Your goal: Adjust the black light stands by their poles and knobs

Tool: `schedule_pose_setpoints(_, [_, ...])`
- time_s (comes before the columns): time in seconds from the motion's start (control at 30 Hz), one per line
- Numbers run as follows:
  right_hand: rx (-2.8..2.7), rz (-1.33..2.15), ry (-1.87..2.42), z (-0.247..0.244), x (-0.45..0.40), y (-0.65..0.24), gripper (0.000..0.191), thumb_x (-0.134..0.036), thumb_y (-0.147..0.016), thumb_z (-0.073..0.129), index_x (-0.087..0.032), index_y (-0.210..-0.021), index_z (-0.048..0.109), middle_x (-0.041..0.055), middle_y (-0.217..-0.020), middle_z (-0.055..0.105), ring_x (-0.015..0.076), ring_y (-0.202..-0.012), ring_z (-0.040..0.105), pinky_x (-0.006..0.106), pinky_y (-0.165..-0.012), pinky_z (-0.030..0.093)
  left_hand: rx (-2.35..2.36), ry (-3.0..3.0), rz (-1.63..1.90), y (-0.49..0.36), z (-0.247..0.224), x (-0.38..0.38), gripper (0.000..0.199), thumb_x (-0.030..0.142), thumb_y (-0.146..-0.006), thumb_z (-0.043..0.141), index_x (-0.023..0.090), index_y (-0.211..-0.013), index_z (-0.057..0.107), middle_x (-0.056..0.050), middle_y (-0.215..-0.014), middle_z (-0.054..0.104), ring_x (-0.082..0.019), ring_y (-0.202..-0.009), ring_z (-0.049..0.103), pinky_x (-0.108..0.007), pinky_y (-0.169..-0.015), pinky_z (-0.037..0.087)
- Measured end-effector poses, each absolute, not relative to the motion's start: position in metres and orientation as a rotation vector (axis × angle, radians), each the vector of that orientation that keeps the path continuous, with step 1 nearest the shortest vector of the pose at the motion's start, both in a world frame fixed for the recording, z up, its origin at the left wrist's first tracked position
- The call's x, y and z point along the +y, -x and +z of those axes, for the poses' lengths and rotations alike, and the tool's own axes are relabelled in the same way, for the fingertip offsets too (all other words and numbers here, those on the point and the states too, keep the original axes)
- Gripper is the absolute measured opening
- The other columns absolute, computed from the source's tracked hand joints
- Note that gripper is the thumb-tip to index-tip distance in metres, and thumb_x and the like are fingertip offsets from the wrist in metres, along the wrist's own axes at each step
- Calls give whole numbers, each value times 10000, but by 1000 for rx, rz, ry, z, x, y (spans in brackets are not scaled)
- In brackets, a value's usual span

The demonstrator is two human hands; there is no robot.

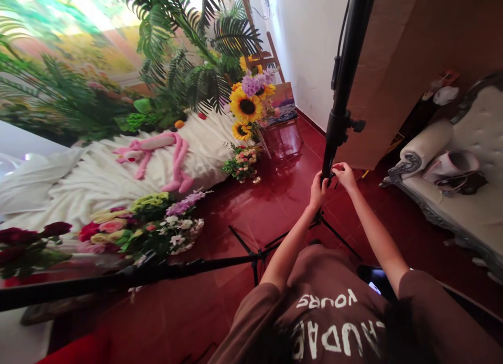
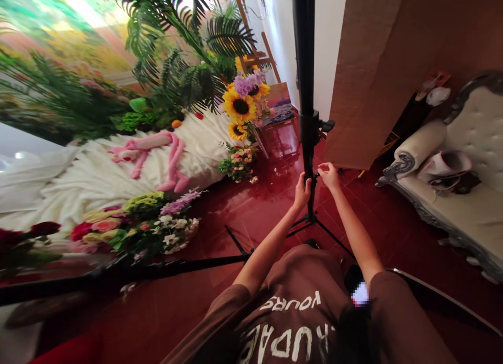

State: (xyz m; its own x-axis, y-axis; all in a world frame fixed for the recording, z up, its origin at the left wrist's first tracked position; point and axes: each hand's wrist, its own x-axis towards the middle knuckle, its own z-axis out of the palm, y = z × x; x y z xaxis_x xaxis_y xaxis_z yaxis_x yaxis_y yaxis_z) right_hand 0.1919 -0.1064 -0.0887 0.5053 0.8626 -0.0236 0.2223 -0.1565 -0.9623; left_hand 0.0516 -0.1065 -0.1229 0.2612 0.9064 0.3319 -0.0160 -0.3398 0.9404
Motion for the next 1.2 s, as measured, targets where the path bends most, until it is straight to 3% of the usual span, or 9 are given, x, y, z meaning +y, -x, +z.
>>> schedule_pose_setpoints(0.17, [-849,718,1606,-88,-99,-187,206,-290,-674,650,-200,-843,574,-35,-619,569,138,-572,542,275,-579,461,835,-1581,1235,-51,-124,-107,446,499,-952,431,190,-1256,535,-124,-1143,670,-218,-1089,624,-378,-995,463])
schedule_pose_setpoints(0.3, [-821,774,1404,-92,-103,-181,287,-363,-688,663,-209,-903,551,-7,-716,643,156,-694,619,295,-673,507,822,-1570,1244,-52,-124,-106,432,491,-949,447,194,-1248,542,-120,-1114,678,-215,-1062,632,-382,-990,467])
schedule_pose_setpoints(0.47, [-752,709,1407,-101,-108,-183,402,-532,-667,705,-223,-848,524,-32,-685,593,120,-607,559,250,-572,474,821,-1580,1242,-52,-126,-105,438,495,-950,438,187,-1247,535,-127,-1143,666,-212,-1080,628,-368,-981,473])
schedule_pose_setpoints(0.63, [-789,720,1328,-101,-106,-185,456,-516,-620,757,-225,-903,547,-20,-750,610,141,-699,606,276,-652,509,853,-1604,1233,-52,-127,-106,444,497,-952,430,186,-1254,527,-135,-1177,654,-216,-1090,623,-373,-978,474])
schedule_pose_setpoints(0.77, [-833,732,1275,-97,-103,-182,445,-561,-682,714,-229,-910,526,-17,-698,624,156,-697,629,292,-679,509,857,-1604,1218,-52,-128,-106,432,485,-960,419,196,-1267,516,-126,-1142,665,-212,-1064,629,-375,-961,481])
schedule_pose_setpoints(0.97, [-762,622,1461,-98,-95,-179,540,-738,-668,622,-230,-781,479,-59,-561,498,116,-518,478,238,-510,370,862,-1602,1216,-53,-130,-106,437,488,-957,423,183,-1254,518,-129,-1117,670,-209,-1026,633,-377,-947,486])
schedule_pose_setpoints(1.2, [-800,506,1785,-92,-83,-182,431,-641,-699,652,-237,-657,506,-5,-557,555,172,-569,532,286,-599,422,861,-1598,1221,-52,-124,-108,441,504,-954,423,191,-1249,525,-115,-1113,668,-201,-1007,633,-367,-938,488])
